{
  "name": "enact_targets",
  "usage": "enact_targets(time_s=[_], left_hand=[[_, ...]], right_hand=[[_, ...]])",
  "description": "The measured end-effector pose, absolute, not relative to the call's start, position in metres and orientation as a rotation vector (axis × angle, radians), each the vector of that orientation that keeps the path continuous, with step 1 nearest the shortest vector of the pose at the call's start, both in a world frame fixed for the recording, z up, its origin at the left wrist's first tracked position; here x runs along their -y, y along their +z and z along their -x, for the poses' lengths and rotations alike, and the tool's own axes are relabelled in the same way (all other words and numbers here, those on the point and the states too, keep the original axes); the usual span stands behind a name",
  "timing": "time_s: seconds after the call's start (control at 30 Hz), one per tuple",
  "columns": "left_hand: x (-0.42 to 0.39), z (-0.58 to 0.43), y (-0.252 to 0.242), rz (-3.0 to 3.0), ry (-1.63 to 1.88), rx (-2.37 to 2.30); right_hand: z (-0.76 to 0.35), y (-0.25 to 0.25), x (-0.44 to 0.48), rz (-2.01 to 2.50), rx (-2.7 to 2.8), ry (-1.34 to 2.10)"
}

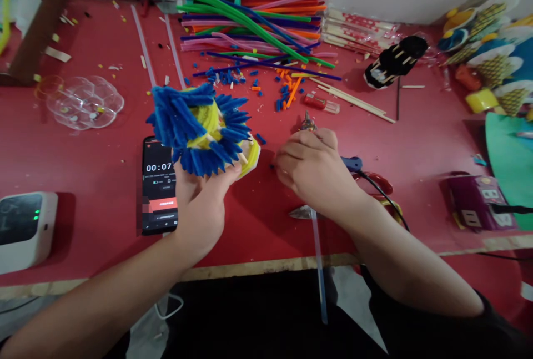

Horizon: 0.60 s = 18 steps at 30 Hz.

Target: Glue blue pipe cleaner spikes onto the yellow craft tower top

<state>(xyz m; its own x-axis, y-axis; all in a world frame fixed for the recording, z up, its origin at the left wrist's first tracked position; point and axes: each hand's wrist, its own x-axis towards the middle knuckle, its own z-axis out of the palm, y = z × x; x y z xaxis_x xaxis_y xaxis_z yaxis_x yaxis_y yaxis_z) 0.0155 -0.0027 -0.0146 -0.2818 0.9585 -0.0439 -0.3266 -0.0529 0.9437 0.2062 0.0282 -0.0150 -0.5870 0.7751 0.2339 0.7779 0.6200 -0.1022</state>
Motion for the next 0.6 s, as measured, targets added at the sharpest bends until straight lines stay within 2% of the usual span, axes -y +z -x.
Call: enact_targets(time_s=[0.17,0.43,0.6], left_hand=[[0.000,-0.017,-0.015,-0.815,1.583,-1.126],[0.000,-0.016,-0.022,-0.867,1.615,-1.120],[0.002,-0.015,-0.024,-0.900,1.608,-1.113]], right_hand=[[-0.201,-0.006,-0.026,1.208,2.574,-0.128],[-0.206,-0.004,-0.024,1.041,2.628,0.098],[-0.203,0.007,-0.023,1.157,2.684,0.121]])
